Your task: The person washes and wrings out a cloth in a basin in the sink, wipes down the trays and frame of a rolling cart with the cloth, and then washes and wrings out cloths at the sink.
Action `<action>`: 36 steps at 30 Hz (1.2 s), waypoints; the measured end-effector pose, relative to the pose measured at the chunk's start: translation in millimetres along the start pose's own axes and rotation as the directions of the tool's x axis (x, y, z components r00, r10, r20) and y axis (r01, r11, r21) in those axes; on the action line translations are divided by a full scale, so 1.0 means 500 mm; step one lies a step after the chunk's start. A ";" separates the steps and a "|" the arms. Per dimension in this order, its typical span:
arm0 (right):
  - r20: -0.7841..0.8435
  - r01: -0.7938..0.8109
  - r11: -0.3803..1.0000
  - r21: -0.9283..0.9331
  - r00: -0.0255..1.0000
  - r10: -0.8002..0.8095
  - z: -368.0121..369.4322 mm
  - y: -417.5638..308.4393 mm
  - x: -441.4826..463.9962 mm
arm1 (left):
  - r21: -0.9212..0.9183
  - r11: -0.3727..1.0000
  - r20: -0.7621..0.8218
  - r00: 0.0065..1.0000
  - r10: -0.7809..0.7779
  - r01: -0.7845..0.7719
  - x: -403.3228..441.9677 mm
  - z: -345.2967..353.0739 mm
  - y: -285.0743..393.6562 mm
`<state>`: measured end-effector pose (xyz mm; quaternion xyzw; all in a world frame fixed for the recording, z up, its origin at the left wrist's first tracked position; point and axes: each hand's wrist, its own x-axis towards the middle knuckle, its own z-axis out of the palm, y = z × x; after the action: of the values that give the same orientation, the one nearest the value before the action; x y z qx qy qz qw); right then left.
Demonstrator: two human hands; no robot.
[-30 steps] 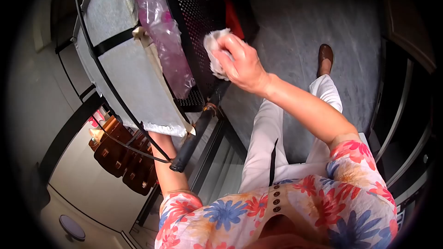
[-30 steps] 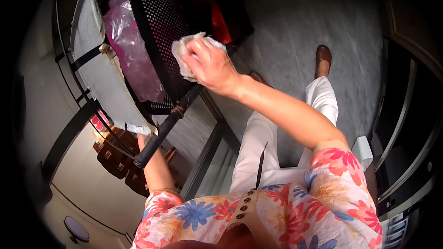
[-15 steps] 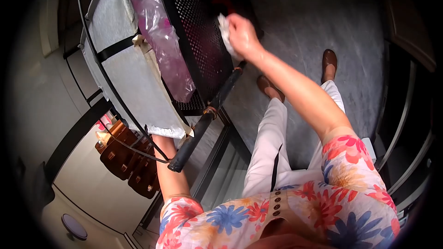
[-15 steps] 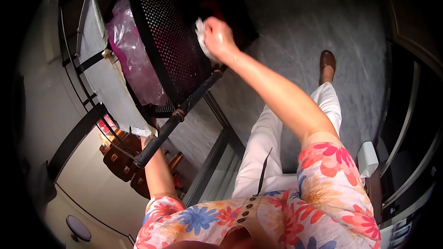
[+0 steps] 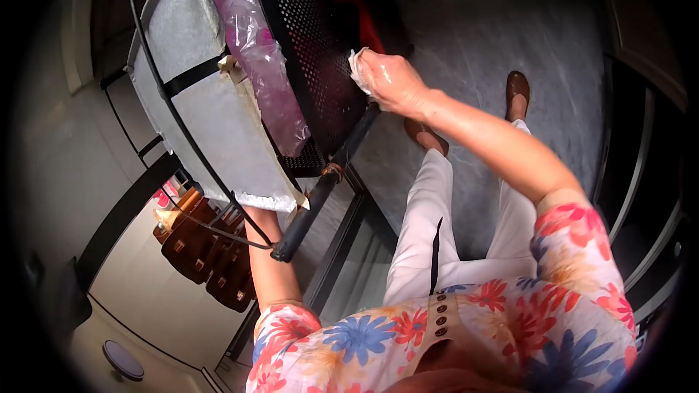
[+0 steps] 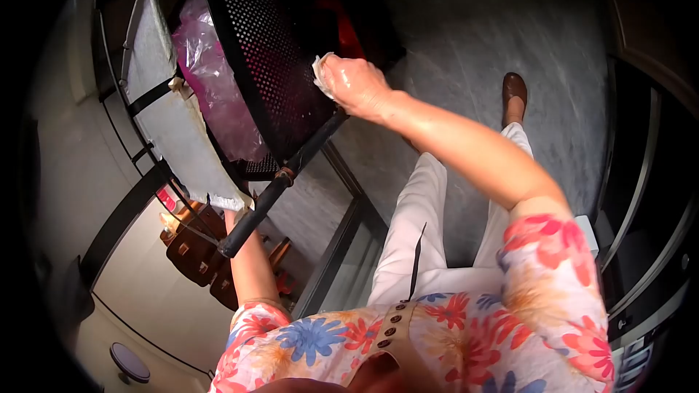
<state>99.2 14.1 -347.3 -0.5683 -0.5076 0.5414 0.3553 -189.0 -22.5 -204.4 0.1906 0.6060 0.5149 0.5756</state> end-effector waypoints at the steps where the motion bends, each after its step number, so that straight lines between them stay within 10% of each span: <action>1: -0.045 0.034 0.996 0.079 0.998 -0.031 -0.013 -0.001 0.008 | 0.009 1.000 0.009 1.000 -0.002 0.002 0.001 0.000 -0.001; 2: -0.012 -0.131 0.990 0.050 0.991 0.132 -0.035 0.000 0.038 | 0.010 1.000 0.014 1.000 -0.006 0.006 0.004 0.002 -0.001; 5: -0.409 0.074 0.956 0.283 0.911 0.051 -0.067 -0.071 0.146 | 0.006 1.000 0.021 1.000 -0.016 0.016 -0.005 0.007 -0.002; 9: -0.558 0.182 0.980 0.078 0.823 -0.109 0.012 -0.124 0.166 | 0.021 0.999 -0.008 0.999 -0.048 0.049 -0.062 -0.005 0.000; 13: -0.334 0.059 0.982 0.177 0.943 0.004 0.048 -0.027 0.008 | 0.019 0.998 -0.030 0.998 -0.060 0.061 -0.090 -0.017 -0.003; 19: -0.558 0.163 0.983 0.089 0.825 -0.086 -0.005 -0.046 0.188 | 0.060 0.998 -0.021 0.999 -0.031 0.033 -0.085 -0.016 0.005; 22: -0.148 -0.138 0.904 0.405 0.965 0.214 -0.075 -0.126 0.156 | 0.064 0.998 -0.022 1.000 -0.014 0.015 -0.072 -0.016 0.005; 23: -0.555 0.244 0.949 0.201 0.826 -0.095 -0.005 -0.049 0.173 | 0.065 0.998 -0.022 1.000 -0.010 0.011 -0.075 -0.015 0.005; 28: -0.162 0.377 0.819 0.433 0.926 -0.341 -0.040 -0.128 -0.050 | 0.076 0.997 -0.019 1.000 -0.007 0.008 -0.071 -0.015 0.009; 33: -0.121 0.449 0.869 0.209 0.893 -0.433 -0.039 0.005 -0.079 | 0.098 0.995 -0.027 1.000 -0.011 0.014 -0.085 -0.013 0.012; 36: 0.149 -0.117 0.936 0.332 0.986 0.071 -0.045 0.049 -0.080 | 0.089 0.996 -0.027 0.999 -0.018 0.020 -0.087 -0.019 0.012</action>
<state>130.2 -27.0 -356.7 -0.4841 -0.4016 0.6745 0.3866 -188.1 -60.0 -179.4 0.2040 0.6376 0.4842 0.5634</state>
